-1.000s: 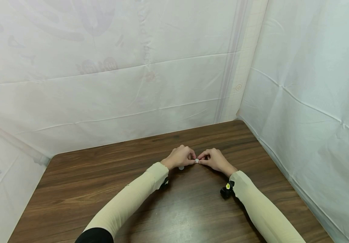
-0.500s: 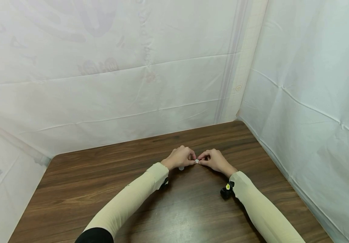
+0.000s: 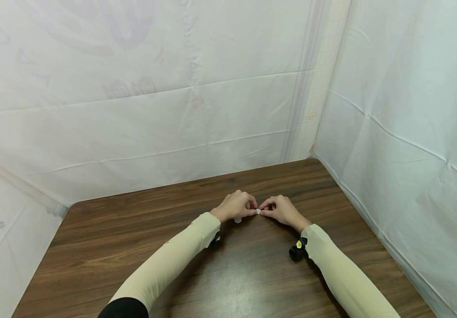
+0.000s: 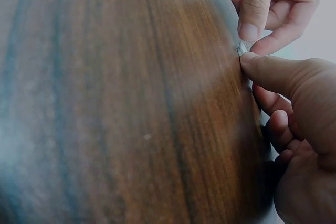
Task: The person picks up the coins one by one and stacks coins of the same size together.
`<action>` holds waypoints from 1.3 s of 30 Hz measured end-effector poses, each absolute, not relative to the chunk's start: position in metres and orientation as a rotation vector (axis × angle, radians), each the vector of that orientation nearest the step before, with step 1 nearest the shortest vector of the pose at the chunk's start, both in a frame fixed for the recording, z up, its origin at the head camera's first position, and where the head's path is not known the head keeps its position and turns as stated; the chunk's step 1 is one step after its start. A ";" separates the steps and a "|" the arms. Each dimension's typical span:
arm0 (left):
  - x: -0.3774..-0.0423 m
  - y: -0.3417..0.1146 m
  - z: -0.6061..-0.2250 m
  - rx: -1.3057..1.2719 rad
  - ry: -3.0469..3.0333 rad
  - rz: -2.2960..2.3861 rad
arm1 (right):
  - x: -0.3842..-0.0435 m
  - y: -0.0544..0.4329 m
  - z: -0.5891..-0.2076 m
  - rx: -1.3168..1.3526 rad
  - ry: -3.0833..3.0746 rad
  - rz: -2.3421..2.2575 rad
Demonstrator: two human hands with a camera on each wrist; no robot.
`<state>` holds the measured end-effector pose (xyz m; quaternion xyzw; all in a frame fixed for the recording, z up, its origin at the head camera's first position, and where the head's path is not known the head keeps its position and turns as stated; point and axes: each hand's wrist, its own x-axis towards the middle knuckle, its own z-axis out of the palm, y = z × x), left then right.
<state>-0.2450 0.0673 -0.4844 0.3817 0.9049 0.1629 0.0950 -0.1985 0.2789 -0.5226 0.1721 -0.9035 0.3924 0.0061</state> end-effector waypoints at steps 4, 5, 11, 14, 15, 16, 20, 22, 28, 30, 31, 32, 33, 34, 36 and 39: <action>-0.247 0.062 -0.481 1.138 2.707 0.474 | -0.199 0.278 -0.523 0.545 -2.827 1.238; -0.247 0.060 -0.480 1.140 2.715 0.475 | -0.199 0.278 -0.523 0.545 -2.829 1.241; -0.251 0.047 -0.473 1.178 2.789 0.443 | -0.201 0.278 -0.524 0.535 -2.836 1.234; -0.252 0.040 -0.470 1.223 2.843 0.401 | -0.202 0.278 -0.524 0.529 -2.840 1.219; -0.252 0.038 -0.469 1.244 2.866 0.380 | -0.201 0.278 -0.524 0.528 -2.843 1.218; -0.251 0.036 -0.468 1.267 2.892 0.357 | -0.201 0.279 -0.524 0.529 -2.845 1.212; -0.249 0.026 -0.465 1.381 3.008 0.233 | -0.200 0.280 -0.525 0.528 -2.846 1.221; -0.247 0.020 -0.463 1.427 3.062 0.174 | -0.200 0.281 -0.525 0.524 -2.845 1.229; -0.244 -0.007 -0.458 1.512 3.154 0.183 | -0.203 0.284 -0.528 0.529 -2.847 1.239; -0.243 -0.017 -0.457 1.519 3.170 0.211 | -0.203 0.286 -0.528 0.535 -2.852 1.235; -0.243 -0.023 -0.457 1.520 3.177 0.229 | -0.204 0.287 -0.529 0.537 -2.854 1.233; -0.242 -0.028 -0.456 1.516 3.186 0.246 | -0.204 0.288 -0.529 0.537 -2.857 1.230; -0.241 -0.033 -0.456 1.510 3.193 0.258 | -0.203 0.289 -0.529 0.538 -2.859 1.223; -0.241 -0.039 -0.456 1.508 3.200 0.280 | -0.203 0.289 -0.528 0.537 -2.860 1.221; -0.240 -0.049 -0.456 1.485 3.219 0.309 | -0.203 0.290 -0.528 0.529 -2.859 1.227; -0.239 -0.062 -0.457 1.443 3.247 0.334 | -0.202 0.290 -0.528 0.513 -2.857 1.232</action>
